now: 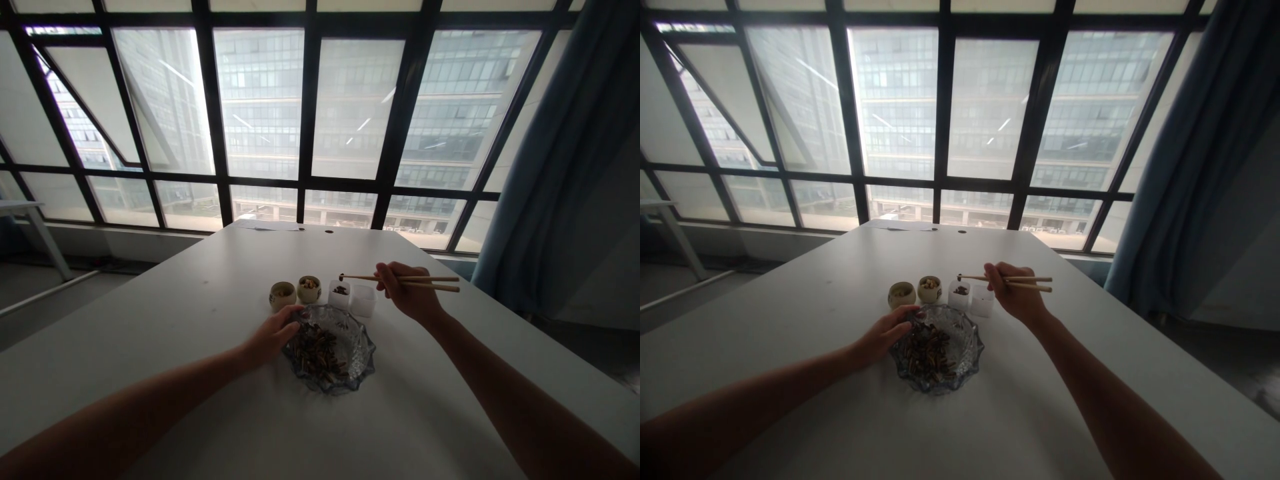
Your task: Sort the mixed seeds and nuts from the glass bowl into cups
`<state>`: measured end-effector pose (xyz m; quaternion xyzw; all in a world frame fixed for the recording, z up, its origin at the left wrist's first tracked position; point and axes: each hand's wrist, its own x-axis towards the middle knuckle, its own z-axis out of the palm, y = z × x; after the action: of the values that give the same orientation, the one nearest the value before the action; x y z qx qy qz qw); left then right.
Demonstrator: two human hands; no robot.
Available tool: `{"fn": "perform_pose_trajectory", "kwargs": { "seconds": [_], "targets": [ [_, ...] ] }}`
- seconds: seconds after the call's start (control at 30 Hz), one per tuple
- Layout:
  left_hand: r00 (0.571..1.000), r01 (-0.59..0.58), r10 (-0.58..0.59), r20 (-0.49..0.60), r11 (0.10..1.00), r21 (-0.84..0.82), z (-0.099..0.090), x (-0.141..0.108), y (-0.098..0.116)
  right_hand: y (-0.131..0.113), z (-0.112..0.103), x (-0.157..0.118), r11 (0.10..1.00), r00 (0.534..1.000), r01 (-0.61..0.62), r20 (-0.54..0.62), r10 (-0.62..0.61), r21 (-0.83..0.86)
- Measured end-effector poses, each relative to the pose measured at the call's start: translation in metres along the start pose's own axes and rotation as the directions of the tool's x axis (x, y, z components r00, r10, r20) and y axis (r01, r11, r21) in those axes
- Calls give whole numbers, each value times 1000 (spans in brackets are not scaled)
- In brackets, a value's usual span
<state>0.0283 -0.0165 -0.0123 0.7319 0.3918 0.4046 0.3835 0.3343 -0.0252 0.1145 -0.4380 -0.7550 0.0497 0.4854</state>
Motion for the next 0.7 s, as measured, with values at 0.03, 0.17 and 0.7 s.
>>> {"fn": "perform_pose_trajectory", "kwargs": {
  "seconds": [0.03,0.17,0.7],
  "targets": [
    [1000,0,0,-2,1000,-4,0,0,0,1,0,0,1000,1000,-6,-6,6,1],
    [1000,-6,6,3,1000,-21,0,1,-1,4,2,2,999,998,-42,40,43,-25],
    [1000,1,-1,5,1000,10,1,1,-1,-21,22,-9,953,923,-174,379,69,249]
  ]
}}
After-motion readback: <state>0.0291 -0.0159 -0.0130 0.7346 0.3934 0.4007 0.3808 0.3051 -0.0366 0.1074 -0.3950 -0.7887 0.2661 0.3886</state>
